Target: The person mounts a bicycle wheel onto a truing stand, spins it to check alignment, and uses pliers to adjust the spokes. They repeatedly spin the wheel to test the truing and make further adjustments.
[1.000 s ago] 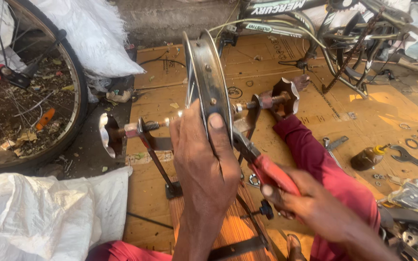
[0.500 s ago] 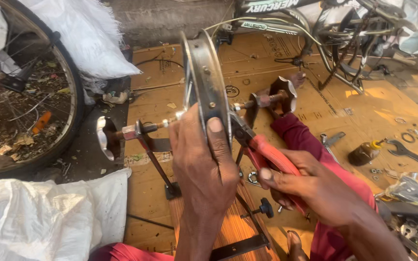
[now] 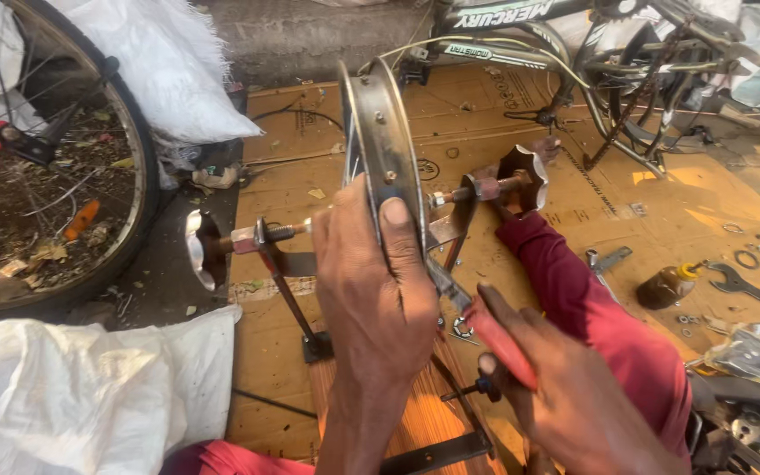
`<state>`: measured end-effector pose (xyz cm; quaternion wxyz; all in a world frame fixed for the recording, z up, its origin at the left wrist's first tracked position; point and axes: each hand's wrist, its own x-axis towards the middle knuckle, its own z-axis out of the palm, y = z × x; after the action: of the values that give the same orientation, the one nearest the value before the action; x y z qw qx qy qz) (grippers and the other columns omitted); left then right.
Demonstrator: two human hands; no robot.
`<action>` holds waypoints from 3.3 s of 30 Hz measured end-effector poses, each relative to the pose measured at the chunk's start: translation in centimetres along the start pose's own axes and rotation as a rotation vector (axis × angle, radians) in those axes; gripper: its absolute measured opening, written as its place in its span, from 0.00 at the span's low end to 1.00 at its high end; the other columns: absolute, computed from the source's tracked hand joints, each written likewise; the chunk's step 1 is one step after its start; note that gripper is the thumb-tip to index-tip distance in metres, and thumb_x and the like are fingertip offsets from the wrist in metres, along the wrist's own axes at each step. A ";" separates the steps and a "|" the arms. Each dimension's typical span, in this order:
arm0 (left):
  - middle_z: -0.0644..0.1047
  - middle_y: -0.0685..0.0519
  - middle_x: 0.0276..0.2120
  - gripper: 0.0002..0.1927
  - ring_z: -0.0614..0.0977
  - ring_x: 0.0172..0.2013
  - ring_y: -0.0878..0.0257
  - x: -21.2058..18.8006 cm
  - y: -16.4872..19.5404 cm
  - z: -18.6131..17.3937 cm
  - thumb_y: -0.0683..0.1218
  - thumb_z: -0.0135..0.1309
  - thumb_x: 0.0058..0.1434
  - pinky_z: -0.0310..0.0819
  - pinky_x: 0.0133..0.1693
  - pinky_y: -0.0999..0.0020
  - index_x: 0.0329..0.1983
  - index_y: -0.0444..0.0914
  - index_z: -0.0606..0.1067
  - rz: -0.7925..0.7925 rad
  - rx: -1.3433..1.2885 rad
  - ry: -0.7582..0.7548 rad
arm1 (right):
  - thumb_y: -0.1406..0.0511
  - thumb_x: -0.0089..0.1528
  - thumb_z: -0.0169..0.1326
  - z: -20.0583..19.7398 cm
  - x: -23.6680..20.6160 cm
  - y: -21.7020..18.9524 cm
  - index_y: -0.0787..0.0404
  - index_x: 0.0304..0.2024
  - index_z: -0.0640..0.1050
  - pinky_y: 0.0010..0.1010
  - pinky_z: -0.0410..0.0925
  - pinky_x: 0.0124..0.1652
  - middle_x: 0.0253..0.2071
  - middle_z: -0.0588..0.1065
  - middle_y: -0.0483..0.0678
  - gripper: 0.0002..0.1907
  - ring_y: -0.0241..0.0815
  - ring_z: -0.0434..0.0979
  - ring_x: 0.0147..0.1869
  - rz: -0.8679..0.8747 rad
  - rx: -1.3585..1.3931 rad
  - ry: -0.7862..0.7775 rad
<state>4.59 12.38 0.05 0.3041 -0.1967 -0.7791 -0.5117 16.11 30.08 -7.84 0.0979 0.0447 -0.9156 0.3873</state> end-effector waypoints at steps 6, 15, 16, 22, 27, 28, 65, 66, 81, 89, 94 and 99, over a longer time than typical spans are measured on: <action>0.72 0.46 0.37 0.18 0.72 0.41 0.52 -0.7 -0.7 0.2 0.50 0.33 0.81 0.67 0.47 0.54 0.53 0.33 0.71 0.059 0.014 0.036 | 0.74 0.60 0.48 -1.3 2.4 -1.3 0.63 0.71 0.71 0.25 0.67 0.55 0.52 0.81 0.45 0.34 0.33 0.78 0.56 0.208 0.329 -0.154; 0.73 0.46 0.37 0.18 0.73 0.40 0.56 -1.4 -1.1 0.2 0.49 0.35 0.79 0.69 0.44 0.57 0.55 0.30 0.70 0.052 -0.021 0.043 | 0.65 0.62 0.58 0.8 -1.3 2.5 0.61 0.61 0.75 0.25 0.66 0.44 0.42 0.74 0.45 0.24 0.32 0.70 0.45 0.505 0.455 -0.099; 0.72 0.47 0.34 0.16 0.72 0.38 0.56 -1.7 -1.1 0.2 0.48 0.36 0.77 0.69 0.42 0.58 0.52 0.32 0.71 0.036 -0.024 0.012 | 0.66 0.61 0.57 1.1 -1.8 2.9 0.62 0.60 0.74 0.21 0.64 0.45 0.43 0.74 0.43 0.24 0.29 0.71 0.46 0.481 0.593 -0.065; 0.71 0.45 0.38 0.12 0.72 0.41 0.53 -3.0 -2.3 -0.3 0.45 0.38 0.78 0.66 0.49 0.52 0.50 0.33 0.69 0.145 -0.040 -0.037 | 0.61 0.68 0.58 0.8 -1.2 3.8 0.69 0.55 0.71 0.28 0.61 0.26 0.29 0.66 0.52 0.21 0.38 0.66 0.27 0.610 0.765 -0.246; 0.74 0.40 0.48 0.14 0.74 0.50 0.49 -5.7 -3.8 -0.7 0.47 0.40 0.77 0.67 0.55 0.52 0.56 0.30 0.67 0.226 -0.068 -0.137 | 0.58 0.66 0.56 -1.0 -0.5 1.9 0.49 0.72 0.67 0.27 0.61 0.23 0.28 0.70 0.49 0.31 0.36 0.67 0.24 0.631 1.040 -0.345; 0.74 0.39 0.49 0.16 0.74 0.51 0.49 -6.2 -4.0 -0.9 0.47 0.42 0.76 0.67 0.55 0.53 0.57 0.30 0.67 0.208 -0.076 -0.166 | 0.58 0.67 0.56 -1.0 -0.5 1.4 0.52 0.72 0.67 0.28 0.61 0.22 0.25 0.68 0.50 0.31 0.37 0.67 0.23 0.643 1.008 -0.351; 0.79 0.44 0.41 0.29 0.83 0.40 0.57 -2.3 -0.2 0.4 0.53 0.31 0.83 0.78 0.44 0.61 0.75 0.26 0.59 0.053 -0.174 -0.039 | 0.64 0.62 0.58 -4.4 3.4 -1.7 0.61 0.62 0.73 0.26 0.57 0.19 0.31 0.74 0.47 0.26 0.34 0.66 0.21 0.579 1.092 -0.105; 0.79 0.44 0.42 0.27 0.83 0.41 0.58 -2.7 -0.1 0.4 0.53 0.32 0.84 0.78 0.45 0.62 0.73 0.26 0.59 0.093 -0.165 -0.024 | 0.64 0.61 0.58 -4.6 4.3 -2.1 0.63 0.60 0.73 0.26 0.57 0.18 0.29 0.73 0.47 0.24 0.36 0.66 0.20 0.542 1.092 -0.112; 0.72 0.42 0.49 0.23 0.73 0.51 0.57 -1.6 3.6 0.2 0.54 0.45 0.80 0.68 0.55 0.61 0.62 0.29 0.65 0.067 -0.070 0.101 | 0.59 0.64 0.59 -2.6 -6.1 4.8 0.60 0.73 0.63 0.25 0.62 0.33 0.36 0.70 0.43 0.37 0.31 0.68 0.36 0.376 0.749 -0.201; 0.80 0.44 0.28 0.26 0.83 0.24 0.57 -0.1 5.3 2.0 0.48 0.36 0.75 0.77 0.31 0.58 0.71 0.28 0.62 -0.221 -0.127 -0.067 | 0.61 0.58 0.59 -3.6 -4.5 -1.6 0.46 0.71 0.67 0.24 0.54 0.22 0.23 0.61 0.45 0.37 0.32 0.61 0.21 0.741 0.722 -0.324; 0.81 0.46 0.27 0.27 0.85 0.26 0.61 -2.1 5.3 1.8 0.48 0.36 0.76 0.79 0.29 0.62 0.72 0.27 0.62 -0.165 -0.148 -0.029 | 0.64 0.59 0.58 -8.8 -2.4 -5.0 0.61 0.69 0.67 0.26 0.58 0.17 0.29 0.73 0.45 0.35 0.34 0.64 0.18 0.549 1.029 -0.180; 0.78 0.47 0.22 0.29 0.82 0.21 0.61 -2.6 4.8 1.7 0.51 0.33 0.76 0.75 0.24 0.61 0.71 0.25 0.60 -0.154 -0.057 -0.051 | 0.63 0.62 0.59 -5.6 -1.6 -3.4 0.49 0.75 0.64 0.24 0.59 0.22 0.29 0.68 0.43 0.39 0.31 0.64 0.23 0.462 1.104 -0.144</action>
<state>8.96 15.85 1.07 0.2384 -0.1578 -0.7843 -0.5505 19.07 31.75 -1.99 -0.0889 -0.0848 -0.5694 0.8128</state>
